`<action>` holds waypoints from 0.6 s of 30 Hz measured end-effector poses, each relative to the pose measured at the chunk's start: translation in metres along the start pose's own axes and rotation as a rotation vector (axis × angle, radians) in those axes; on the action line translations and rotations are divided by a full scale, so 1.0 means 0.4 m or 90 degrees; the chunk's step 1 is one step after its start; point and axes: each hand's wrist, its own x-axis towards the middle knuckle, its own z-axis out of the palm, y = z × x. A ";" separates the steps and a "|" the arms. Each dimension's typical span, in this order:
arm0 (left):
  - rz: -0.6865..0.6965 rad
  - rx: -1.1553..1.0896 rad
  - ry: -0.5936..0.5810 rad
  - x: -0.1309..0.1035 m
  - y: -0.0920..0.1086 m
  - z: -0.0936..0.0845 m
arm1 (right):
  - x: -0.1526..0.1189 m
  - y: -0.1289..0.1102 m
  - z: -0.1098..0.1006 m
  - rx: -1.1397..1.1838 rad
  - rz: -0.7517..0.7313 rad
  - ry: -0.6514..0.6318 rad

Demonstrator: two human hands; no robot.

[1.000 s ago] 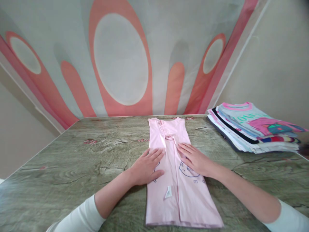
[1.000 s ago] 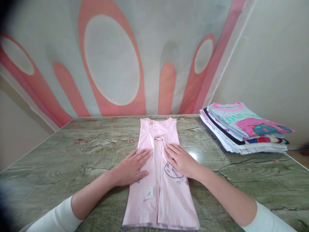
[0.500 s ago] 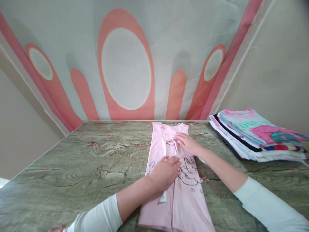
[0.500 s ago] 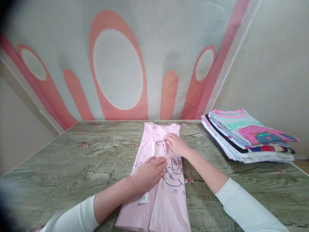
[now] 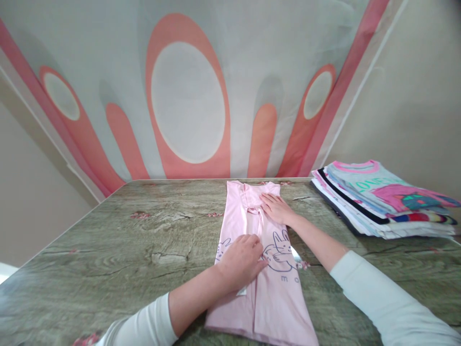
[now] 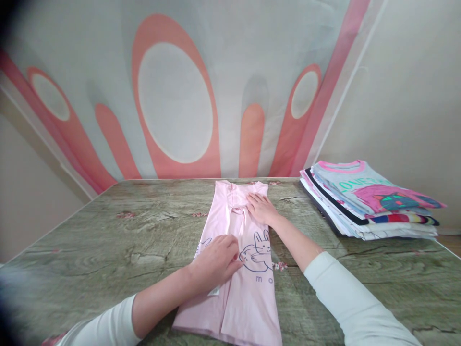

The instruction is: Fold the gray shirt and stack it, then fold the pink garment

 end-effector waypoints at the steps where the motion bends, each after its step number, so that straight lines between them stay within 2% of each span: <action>1: -0.009 -0.008 -0.003 -0.004 -0.002 -0.002 | 0.001 -0.002 -0.002 0.002 0.000 0.002; 3: -0.025 -0.027 -0.013 -0.014 -0.003 -0.007 | 0.000 -0.008 -0.010 0.011 -0.002 0.025; 8: -0.021 -0.074 -0.033 -0.055 0.006 -0.025 | -0.041 -0.047 -0.062 0.045 0.020 0.168; 10: -0.007 -0.082 -0.042 -0.069 0.012 -0.030 | -0.071 -0.068 -0.083 0.087 0.003 0.166; 13: 0.014 -0.072 -0.046 -0.083 0.019 -0.033 | -0.115 -0.093 -0.097 0.167 -0.055 0.117; 18: 0.043 -0.020 -0.038 -0.087 0.024 -0.031 | -0.141 -0.103 -0.077 0.204 -0.077 0.111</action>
